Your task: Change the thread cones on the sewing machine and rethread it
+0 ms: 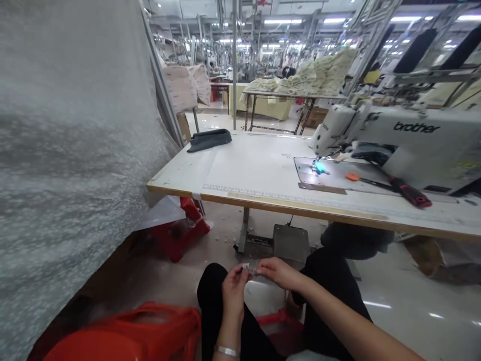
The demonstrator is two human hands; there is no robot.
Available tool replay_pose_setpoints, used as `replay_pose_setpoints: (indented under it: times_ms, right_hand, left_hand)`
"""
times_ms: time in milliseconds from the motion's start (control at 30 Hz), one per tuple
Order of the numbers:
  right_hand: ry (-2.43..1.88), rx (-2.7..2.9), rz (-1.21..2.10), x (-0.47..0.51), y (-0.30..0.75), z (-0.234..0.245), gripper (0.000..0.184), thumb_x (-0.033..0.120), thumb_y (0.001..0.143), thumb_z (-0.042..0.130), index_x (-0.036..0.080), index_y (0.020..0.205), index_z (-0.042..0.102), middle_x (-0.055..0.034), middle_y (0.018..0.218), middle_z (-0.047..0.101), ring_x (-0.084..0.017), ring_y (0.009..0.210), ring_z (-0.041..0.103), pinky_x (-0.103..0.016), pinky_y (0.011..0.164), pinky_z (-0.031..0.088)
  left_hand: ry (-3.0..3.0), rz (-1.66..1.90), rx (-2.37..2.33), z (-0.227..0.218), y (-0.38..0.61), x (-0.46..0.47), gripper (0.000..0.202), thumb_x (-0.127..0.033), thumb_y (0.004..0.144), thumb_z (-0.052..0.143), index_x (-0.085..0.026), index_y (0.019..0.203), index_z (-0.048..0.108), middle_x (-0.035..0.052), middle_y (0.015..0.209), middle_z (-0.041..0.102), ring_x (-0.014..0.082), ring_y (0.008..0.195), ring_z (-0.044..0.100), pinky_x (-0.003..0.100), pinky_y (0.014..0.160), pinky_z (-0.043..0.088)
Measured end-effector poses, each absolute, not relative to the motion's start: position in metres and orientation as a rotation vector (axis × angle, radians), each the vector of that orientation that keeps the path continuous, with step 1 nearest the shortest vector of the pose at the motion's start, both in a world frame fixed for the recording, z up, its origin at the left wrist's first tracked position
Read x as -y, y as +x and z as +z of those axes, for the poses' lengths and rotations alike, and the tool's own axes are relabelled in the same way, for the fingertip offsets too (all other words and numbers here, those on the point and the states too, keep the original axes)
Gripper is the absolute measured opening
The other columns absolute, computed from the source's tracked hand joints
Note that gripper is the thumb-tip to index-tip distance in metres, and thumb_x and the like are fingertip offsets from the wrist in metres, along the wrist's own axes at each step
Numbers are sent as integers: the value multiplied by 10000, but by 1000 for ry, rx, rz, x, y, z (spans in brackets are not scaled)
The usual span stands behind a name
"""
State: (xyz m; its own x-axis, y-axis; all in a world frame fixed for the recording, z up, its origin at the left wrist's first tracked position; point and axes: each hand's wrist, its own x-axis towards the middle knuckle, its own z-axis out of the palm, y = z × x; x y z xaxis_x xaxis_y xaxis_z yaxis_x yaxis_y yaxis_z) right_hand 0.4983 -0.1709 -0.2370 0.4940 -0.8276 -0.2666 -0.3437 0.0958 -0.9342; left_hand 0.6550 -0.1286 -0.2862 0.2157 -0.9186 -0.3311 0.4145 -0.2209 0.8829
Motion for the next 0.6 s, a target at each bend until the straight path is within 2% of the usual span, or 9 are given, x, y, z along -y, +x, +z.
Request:
replay_pose_setpoints:
  times_ms: [67,133,233,300,400,500,600]
  right_hand:
    - [-1417,-1084,-528,167,484,-233,539,697,730,539,162,673,517,32,572,387,-94,520,318,-231,504,249]
    - [-1338,-1115,-635,165,468,-228,550,725,764,471,178,704,462,34,603,369,-97,526,331,-229,497,291]
    - [-1330,-1209,-880,170,445,-222,525,691,815,449,175,723,484,-20,717,500,-146,689,464,-267,651,390]
    - [-1339,-1260,-1008,178,432,-218,487,643,840,468,172,733,532,-70,845,587,-189,810,509,-300,745,399]
    - [-1250,-1205,-1157,190,422,-208,405,560,868,491,186,720,539,-79,920,597,-217,912,526,-316,805,400]
    - [-1070,-1003,-1320,196,418,-189,366,491,857,537,181,669,484,-65,990,552,-226,1003,515,-315,834,408]
    - [-1162,-1011,-1400,194,408,-163,391,471,875,512,173,628,454,-53,878,492,-175,815,486,-286,708,406]
  left_hand:
    - [1215,-1378,458,-283,655,125,561,-510,517,824,-116,872,641,65,792,684,146,725,649,254,701,549]
    - [1220,-1378,392,-282,658,124,587,-507,503,836,-126,900,630,51,784,678,143,733,653,242,694,548]
    - [1267,-1363,351,-280,667,131,618,-475,460,865,-124,912,631,49,782,675,152,738,654,240,686,552]
    - [1296,-1353,349,-279,673,139,607,-451,422,885,-111,862,641,75,848,685,168,811,652,244,727,557]
    - [1321,-1332,293,-277,680,153,591,-446,397,894,-110,805,629,97,955,684,177,917,640,210,781,537]
    - [1299,-1312,226,-274,685,168,616,-442,384,901,-128,818,595,39,830,671,142,818,647,202,780,525]
    - [1334,-1252,334,-268,692,179,665,-496,400,880,-145,882,584,5,789,647,118,765,635,208,776,513]
